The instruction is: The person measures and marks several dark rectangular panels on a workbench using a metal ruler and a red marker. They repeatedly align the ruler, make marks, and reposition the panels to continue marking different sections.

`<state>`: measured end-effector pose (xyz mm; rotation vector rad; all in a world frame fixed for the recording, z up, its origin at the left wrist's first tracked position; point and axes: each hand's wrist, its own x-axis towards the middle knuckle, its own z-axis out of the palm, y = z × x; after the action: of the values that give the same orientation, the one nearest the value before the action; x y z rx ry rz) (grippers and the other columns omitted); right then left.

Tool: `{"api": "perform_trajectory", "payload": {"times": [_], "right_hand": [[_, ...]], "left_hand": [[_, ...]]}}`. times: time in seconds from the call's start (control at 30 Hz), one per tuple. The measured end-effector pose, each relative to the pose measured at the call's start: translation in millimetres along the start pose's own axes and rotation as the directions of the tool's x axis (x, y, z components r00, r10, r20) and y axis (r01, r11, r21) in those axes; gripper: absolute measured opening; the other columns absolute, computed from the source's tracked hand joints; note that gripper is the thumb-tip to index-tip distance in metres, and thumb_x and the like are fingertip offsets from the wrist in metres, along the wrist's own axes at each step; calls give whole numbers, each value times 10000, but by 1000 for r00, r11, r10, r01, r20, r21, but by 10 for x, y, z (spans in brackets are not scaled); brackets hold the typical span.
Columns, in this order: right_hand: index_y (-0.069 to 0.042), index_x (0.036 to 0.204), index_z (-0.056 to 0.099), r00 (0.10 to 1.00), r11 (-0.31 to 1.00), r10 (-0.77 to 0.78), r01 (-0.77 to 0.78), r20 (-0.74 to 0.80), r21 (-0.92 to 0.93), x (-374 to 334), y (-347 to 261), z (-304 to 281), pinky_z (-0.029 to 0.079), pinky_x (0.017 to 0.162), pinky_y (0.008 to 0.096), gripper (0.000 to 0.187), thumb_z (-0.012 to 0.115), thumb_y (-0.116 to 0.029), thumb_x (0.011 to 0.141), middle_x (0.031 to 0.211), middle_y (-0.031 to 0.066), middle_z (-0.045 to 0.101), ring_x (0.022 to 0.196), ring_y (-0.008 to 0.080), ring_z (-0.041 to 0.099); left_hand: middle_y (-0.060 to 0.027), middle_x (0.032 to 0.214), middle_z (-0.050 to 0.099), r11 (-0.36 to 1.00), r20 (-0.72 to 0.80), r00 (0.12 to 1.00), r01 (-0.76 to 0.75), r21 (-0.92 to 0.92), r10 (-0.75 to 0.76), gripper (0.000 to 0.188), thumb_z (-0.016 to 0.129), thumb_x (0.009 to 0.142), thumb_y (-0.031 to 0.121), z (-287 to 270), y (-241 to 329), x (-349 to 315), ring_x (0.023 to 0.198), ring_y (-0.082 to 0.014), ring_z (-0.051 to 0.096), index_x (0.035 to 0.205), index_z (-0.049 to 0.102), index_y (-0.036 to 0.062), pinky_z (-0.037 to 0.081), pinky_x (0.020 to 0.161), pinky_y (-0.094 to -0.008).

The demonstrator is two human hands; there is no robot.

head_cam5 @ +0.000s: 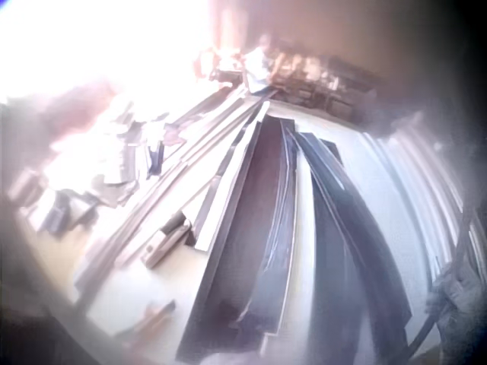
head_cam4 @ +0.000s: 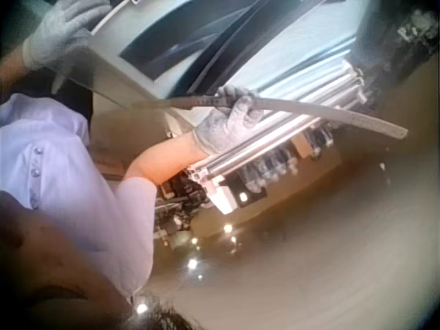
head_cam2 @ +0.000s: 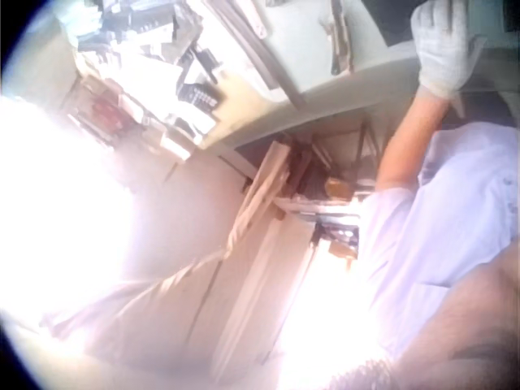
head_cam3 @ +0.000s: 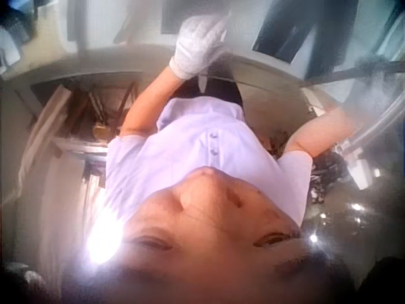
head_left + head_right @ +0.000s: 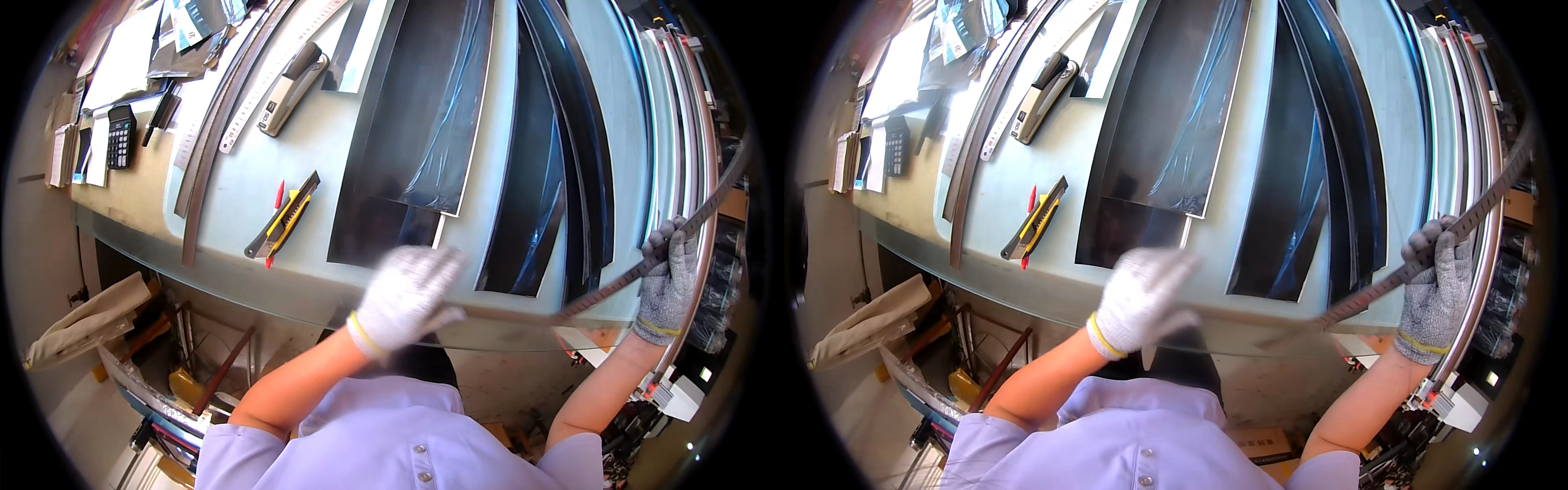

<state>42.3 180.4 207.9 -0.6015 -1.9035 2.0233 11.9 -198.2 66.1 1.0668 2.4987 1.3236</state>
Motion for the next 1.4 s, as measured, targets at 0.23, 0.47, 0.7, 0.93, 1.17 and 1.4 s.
{"api": "perform_trajectory", "payload": {"times": [0.23,0.47,0.7,0.93,1.17,1.4], "right_hand": [[38,1184,636,971,971,232,-227,-64,81,-512,750,685,583,894,372,266,555,-195,1085,1096,162,695,985,208,687],[-103,1238,726,748,213,-224,663,624,-718,-695,879,908,434,1117,508,519,840,-130,732,1250,101,669,1236,343,604],[-83,1204,763,846,548,-93,484,525,-682,-334,1429,568,531,863,394,493,744,84,741,1025,124,669,952,309,657],[-62,1237,758,908,665,-36,333,417,-668,-134,1952,452,525,847,352,509,792,56,743,1042,118,615,953,270,636],[-80,1210,777,905,585,-58,373,422,-720,-129,2009,533,511,855,381,516,822,13,705,1012,116,606,942,280,621],[-77,1195,783,907,573,-68,377,416,-728,-98,2039,549,504,858,387,520,823,13,684,992,111,598,930,281,612]], "left_hand": [[-41,766,621,895,-127,957,288,340,-259,343,779,747,149,113,92,-114,696,-250,657,1073,676,134,514,648,-398],[-30,732,599,899,-4,995,91,429,-99,242,799,701,226,-248,-451,-304,651,-241,639,891,660,170,506,612,-387],[-152,1376,607,727,-471,864,438,528,-179,751,833,705,118,-235,-656,-136,1238,-349,578,1420,605,98,435,1058,-458],[-105,1564,510,731,-211,921,390,560,-329,888,859,739,328,171,-644,-212,1267,-363,544,1520,520,77,418,1069,-484],[-96,1557,515,735,-222,922,386,558,-317,889,861,732,321,206,-726,-224,1241,-357,544,1520,525,85,434,1025,-482],[-96,1567,512,742,-226,923,385,549,-313,878,859,730,314,197,-728,-219,1224,-360,557,1512,534,81,434,1016,-479]]}}
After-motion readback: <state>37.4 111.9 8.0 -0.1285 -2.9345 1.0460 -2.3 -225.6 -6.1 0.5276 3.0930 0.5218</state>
